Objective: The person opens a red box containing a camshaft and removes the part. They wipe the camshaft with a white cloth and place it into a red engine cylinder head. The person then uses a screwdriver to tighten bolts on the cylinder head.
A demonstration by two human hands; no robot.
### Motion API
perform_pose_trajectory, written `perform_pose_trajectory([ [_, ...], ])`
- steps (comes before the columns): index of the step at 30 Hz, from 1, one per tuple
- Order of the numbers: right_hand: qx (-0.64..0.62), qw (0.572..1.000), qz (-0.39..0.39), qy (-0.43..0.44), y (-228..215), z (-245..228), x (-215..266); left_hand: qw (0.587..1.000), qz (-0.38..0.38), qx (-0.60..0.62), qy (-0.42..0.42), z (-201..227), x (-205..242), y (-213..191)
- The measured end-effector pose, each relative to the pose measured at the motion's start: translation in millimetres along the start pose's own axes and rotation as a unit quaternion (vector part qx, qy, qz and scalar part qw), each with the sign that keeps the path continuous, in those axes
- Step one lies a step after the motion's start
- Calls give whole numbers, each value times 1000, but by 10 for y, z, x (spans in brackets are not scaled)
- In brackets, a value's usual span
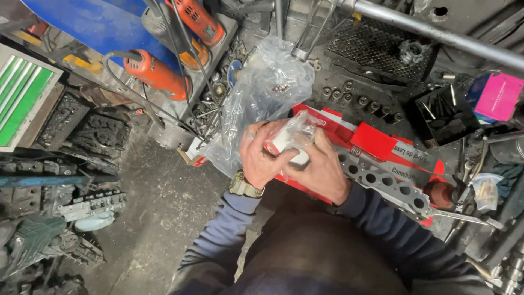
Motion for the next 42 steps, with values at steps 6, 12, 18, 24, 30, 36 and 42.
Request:
perform_pose_trajectory([
  [6,109,992,-7,-65,33,-94,-64,937,27,160,-308,-46,46,41],
  [12,89,995,-35,-34,102,63,-105,840,162,335,-396,-423,66,231],
  [18,106,992,-29,-64,122,31,-193,781,234,458,-355,-457,-26,211],
  [24,52,996,-16,-77,259,46,-229,755,289,468,-357,-864,19,340],
  [30,32,997,22,-73,396,50,-191,729,299,491,-372,-803,-42,282],
  [36,141,989,-29,-27,449,98,-249,756,292,419,-410,-760,129,329],
  [42,145,989,-3,-36,402,-80,-241,759,309,465,-335,-757,289,357],
])
Point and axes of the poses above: each hand's wrist, its own x-axis away from the middle knuckle, its own y-axis out of the palm, z = x × y, the point moved 1 cm from there along -x, towards the middle knuckle, and after that the axes turned 9 degrees about -z, right-handed, at the moved point
